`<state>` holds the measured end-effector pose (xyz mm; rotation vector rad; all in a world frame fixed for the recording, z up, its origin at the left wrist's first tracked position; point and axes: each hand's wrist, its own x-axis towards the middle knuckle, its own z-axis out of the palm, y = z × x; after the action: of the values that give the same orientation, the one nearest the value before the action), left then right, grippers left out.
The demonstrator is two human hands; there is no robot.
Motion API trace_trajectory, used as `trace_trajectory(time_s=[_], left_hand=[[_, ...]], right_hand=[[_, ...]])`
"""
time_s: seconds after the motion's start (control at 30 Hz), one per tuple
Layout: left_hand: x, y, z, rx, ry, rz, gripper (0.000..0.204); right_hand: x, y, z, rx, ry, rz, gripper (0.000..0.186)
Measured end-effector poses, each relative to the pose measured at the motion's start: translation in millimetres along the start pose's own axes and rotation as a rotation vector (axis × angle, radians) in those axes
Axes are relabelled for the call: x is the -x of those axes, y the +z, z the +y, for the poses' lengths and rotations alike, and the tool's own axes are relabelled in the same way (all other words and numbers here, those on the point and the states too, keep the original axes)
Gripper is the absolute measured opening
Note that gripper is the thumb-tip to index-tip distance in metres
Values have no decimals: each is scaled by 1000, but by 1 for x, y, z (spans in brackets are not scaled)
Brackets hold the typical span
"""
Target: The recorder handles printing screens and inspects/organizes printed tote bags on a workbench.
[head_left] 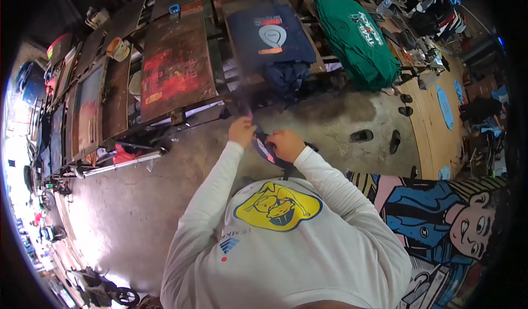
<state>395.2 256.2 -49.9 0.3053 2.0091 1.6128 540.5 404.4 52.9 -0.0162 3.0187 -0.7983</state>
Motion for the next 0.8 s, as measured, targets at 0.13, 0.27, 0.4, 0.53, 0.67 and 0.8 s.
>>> trace_trajectory(time_s=[0.13, 0.27, 0.4, 0.53, 0.67, 0.8], left_hand=[[31, -3, 0, 394, -166, 135, 23], [66, 20, 20, 585, -202, 301, 21], [83, 60, 42, 504, -121, 360, 22], [81, 100, 64, 538, -39, 361, 21], [81, 113, 81, 333, 5, 443, 23], [94, 118, 68, 225, 117, 598, 25]], right_hand=[[11, -4, 25, -118, -42, 83, 26], [22, -6, 52, -339, -16, 140, 33], [28, -24, 62, -392, -25, 147, 36], [23, -34, 81, -352, -152, 130, 41], [6, -50, 93, -312, -196, 41, 38], [-9, -63, 83, -377, -367, -53, 35]])
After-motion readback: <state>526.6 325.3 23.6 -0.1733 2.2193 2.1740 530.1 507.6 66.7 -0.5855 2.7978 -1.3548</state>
